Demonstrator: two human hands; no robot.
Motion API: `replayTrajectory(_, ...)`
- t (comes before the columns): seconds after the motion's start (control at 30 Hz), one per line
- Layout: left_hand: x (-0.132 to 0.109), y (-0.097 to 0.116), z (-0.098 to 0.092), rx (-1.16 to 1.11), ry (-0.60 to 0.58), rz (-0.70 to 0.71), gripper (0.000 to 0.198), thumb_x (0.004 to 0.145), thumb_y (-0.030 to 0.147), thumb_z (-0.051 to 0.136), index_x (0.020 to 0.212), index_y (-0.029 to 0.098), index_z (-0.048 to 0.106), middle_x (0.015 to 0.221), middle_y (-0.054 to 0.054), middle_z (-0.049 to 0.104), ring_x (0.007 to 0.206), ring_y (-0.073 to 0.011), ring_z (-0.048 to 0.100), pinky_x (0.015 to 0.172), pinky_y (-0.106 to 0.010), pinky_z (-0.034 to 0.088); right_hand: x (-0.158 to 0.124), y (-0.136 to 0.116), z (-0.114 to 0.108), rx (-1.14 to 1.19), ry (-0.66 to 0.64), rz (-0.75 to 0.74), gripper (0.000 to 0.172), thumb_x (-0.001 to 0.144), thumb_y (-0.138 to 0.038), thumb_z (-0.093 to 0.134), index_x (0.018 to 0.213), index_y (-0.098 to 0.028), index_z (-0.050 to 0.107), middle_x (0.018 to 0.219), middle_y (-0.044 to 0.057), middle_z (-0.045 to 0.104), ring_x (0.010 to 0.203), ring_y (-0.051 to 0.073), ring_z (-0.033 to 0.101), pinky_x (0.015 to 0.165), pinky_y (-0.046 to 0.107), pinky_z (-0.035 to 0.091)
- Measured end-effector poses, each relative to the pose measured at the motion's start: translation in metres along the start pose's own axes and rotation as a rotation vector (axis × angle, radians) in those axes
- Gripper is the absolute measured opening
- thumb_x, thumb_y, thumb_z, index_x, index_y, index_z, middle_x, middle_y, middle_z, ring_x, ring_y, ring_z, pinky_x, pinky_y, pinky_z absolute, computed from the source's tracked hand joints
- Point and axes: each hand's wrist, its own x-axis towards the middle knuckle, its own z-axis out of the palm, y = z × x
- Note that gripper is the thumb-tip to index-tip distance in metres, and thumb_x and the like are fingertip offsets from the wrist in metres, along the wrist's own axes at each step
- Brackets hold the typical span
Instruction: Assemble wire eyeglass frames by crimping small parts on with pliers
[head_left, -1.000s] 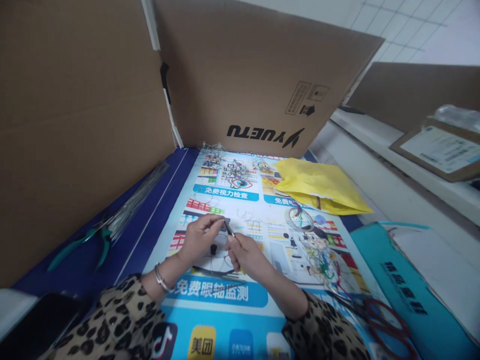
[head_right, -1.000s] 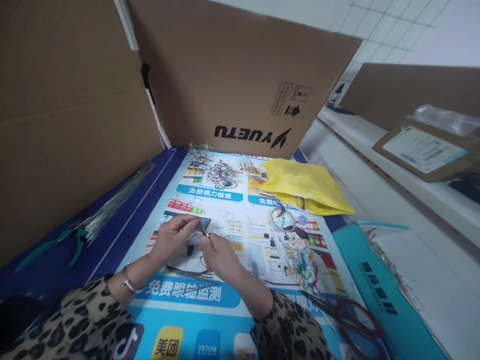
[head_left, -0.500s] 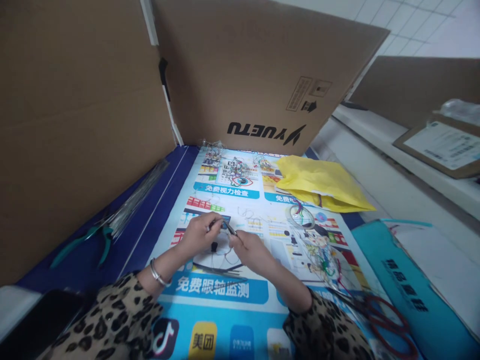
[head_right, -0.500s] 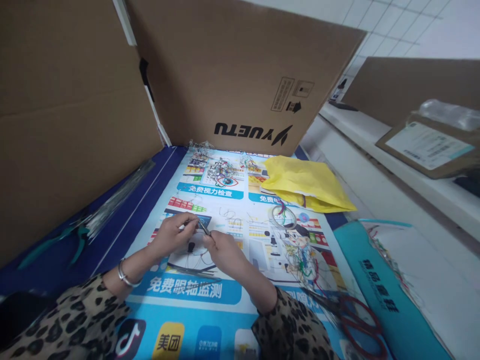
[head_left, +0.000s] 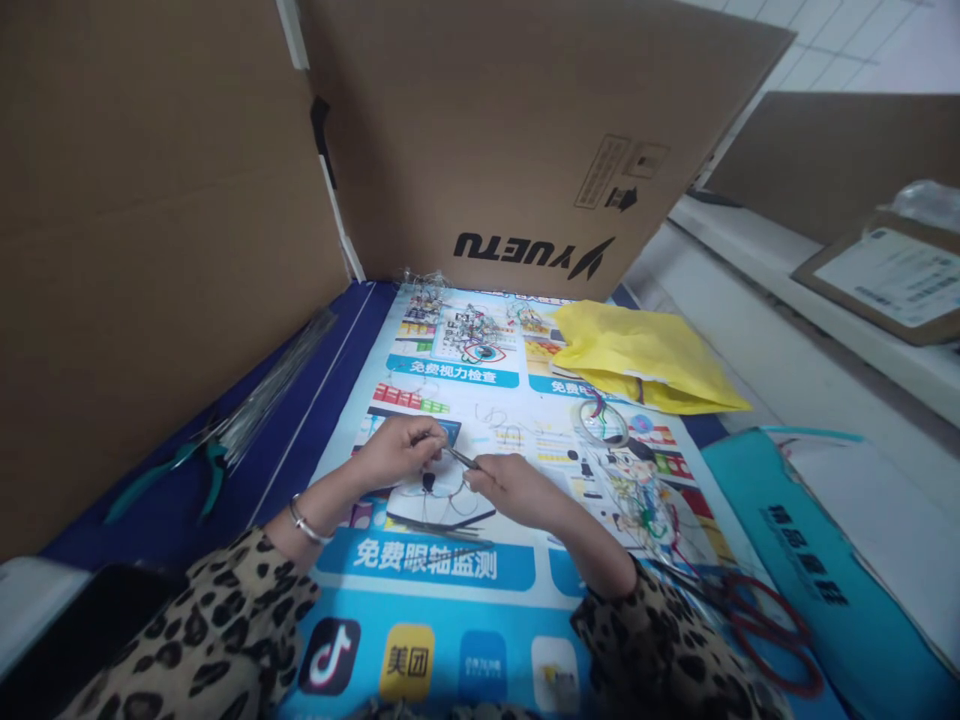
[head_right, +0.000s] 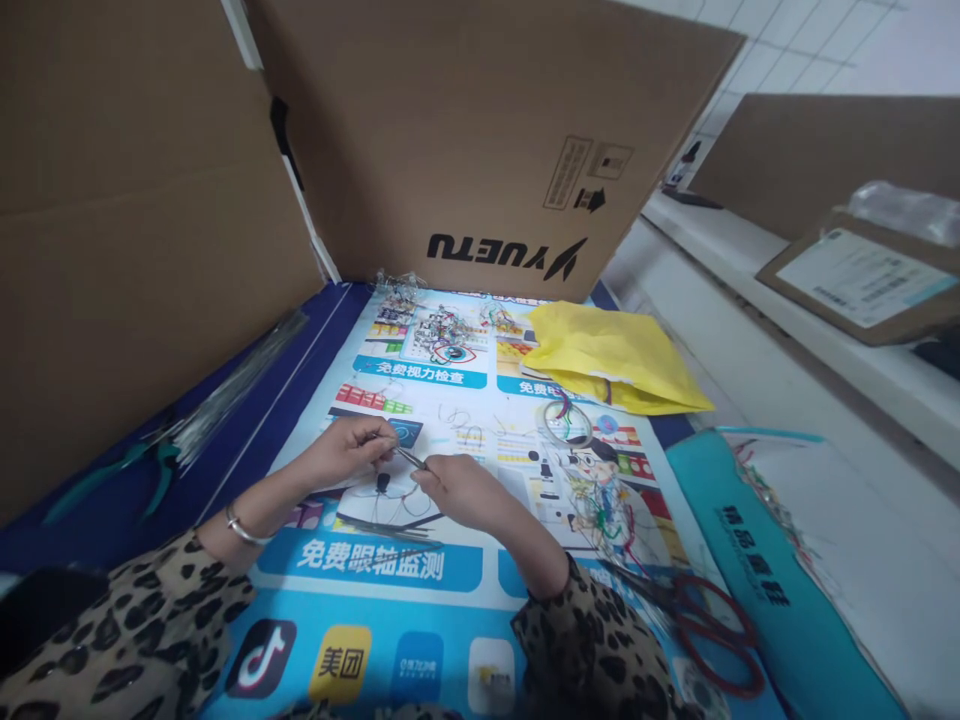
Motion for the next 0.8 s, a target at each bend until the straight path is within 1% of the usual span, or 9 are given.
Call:
replayTrajectory(0.17, -0.001, 0.001, -0.001, -0.077, -0.076, -0.029, 0.015, 0.076, 0.026, 0.054, 0.068, 0.015, 0.059, 0.059, -0.001, 0.059, 0.051, -0.0107, 0.056, 0.049, -0.019, 0.045, -0.003, 0.001, -0.007, -0.015, -0.058, -0.082, 0.034, 0.089, -0.039, 0.038, 0.068, -0.018, 0.053, 0.065, 0.001, 0.058, 0.058, 0.012, 0.047, 0.054, 0.023, 0.027)
replayTrajectory(0.3, -0.002, 0.006, -0.003, -0.101, -0.137, -0.039, 0.015, 0.075, 0.028, 0.057, 0.068, 0.015, 0.06, 0.059, -0.001, 0.059, 0.051, -0.0107, 0.056, 0.049, -0.02, 0.045, -0.006, -0.002, -0.01, -0.072, -0.057, -0.095, 0.032, 0.088, -0.037, 0.041, 0.064, -0.018, 0.05, 0.06, 0.0, 0.053, 0.056, 0.011, 0.045, 0.051, 0.023, 0.026)
replayTrajectory(0.4, -0.002, 0.01, -0.004, -0.159, -0.155, -0.068, 0.018, 0.073, 0.033, 0.06, 0.068, 0.015, 0.061, 0.058, -0.002, 0.062, 0.049, -0.0114, 0.057, 0.048, -0.021, 0.046, -0.008, -0.005, -0.007, -0.004, -0.041, -0.085, 0.031, 0.087, -0.038, 0.041, 0.064, -0.018, 0.05, 0.057, -0.001, 0.051, 0.053, 0.01, 0.045, 0.049, 0.022, 0.027)
replayTrajectory(0.47, -0.002, 0.012, -0.003, -0.203, -0.094, -0.064, 0.019, 0.072, 0.035, 0.062, 0.071, 0.016, 0.063, 0.058, -0.002, 0.063, 0.049, -0.0119, 0.056, 0.048, -0.022, 0.046, -0.01, -0.007, -0.003, 0.146, -0.03, -0.018, 0.032, 0.088, -0.04, 0.04, 0.068, -0.019, 0.053, 0.054, -0.002, 0.051, 0.047, 0.009, 0.046, 0.047, 0.021, 0.03)
replayTrajectory(0.53, -0.002, 0.014, 0.0, -0.226, 0.003, -0.043, 0.021, 0.071, 0.037, 0.063, 0.075, 0.016, 0.064, 0.059, -0.003, 0.064, 0.051, -0.012, 0.056, 0.05, -0.022, 0.046, -0.012, -0.008, 0.001, 0.337, -0.035, 0.053, 0.034, 0.088, -0.044, 0.039, 0.072, -0.019, 0.054, 0.052, -0.004, 0.049, 0.042, 0.008, 0.046, 0.043, 0.02, 0.032)
replayTrajectory(0.57, -0.002, 0.015, 0.002, -0.237, 0.042, -0.032, 0.022, 0.072, 0.037, 0.063, 0.078, 0.015, 0.064, 0.061, -0.003, 0.065, 0.052, -0.012, 0.056, 0.051, -0.022, 0.046, -0.013, -0.009, 0.003, 0.428, -0.045, 0.064, 0.035, 0.087, -0.047, 0.039, 0.073, -0.018, 0.054, 0.05, -0.004, 0.048, 0.04, 0.007, 0.046, 0.041, 0.019, 0.032)
replayTrajectory(0.7, -0.007, 0.02, 0.014, -0.311, 0.113, 0.002, 0.03, 0.078, 0.041, 0.057, 0.087, 0.014, 0.065, 0.073, -0.007, 0.067, 0.062, -0.0138, 0.06, 0.054, -0.022, 0.045, -0.019, -0.013, 0.01, 0.762, -0.096, 0.036, 0.042, 0.081, -0.057, 0.042, 0.074, -0.017, 0.051, 0.043, -0.007, 0.046, 0.036, 0.007, 0.045, 0.038, 0.018, 0.033)
replayTrajectory(0.8, -0.012, 0.022, 0.02, -0.315, 0.171, 0.006, 0.032, 0.079, 0.044, 0.054, 0.082, 0.014, 0.065, 0.075, -0.008, 0.068, 0.063, -0.0148, 0.061, 0.053, -0.022, 0.043, -0.023, -0.014, 0.015, 0.872, -0.128, 0.032, 0.042, 0.08, -0.058, 0.045, 0.075, -0.017, 0.051, 0.042, -0.007, 0.048, 0.034, 0.007, 0.044, 0.036, 0.019, 0.033)
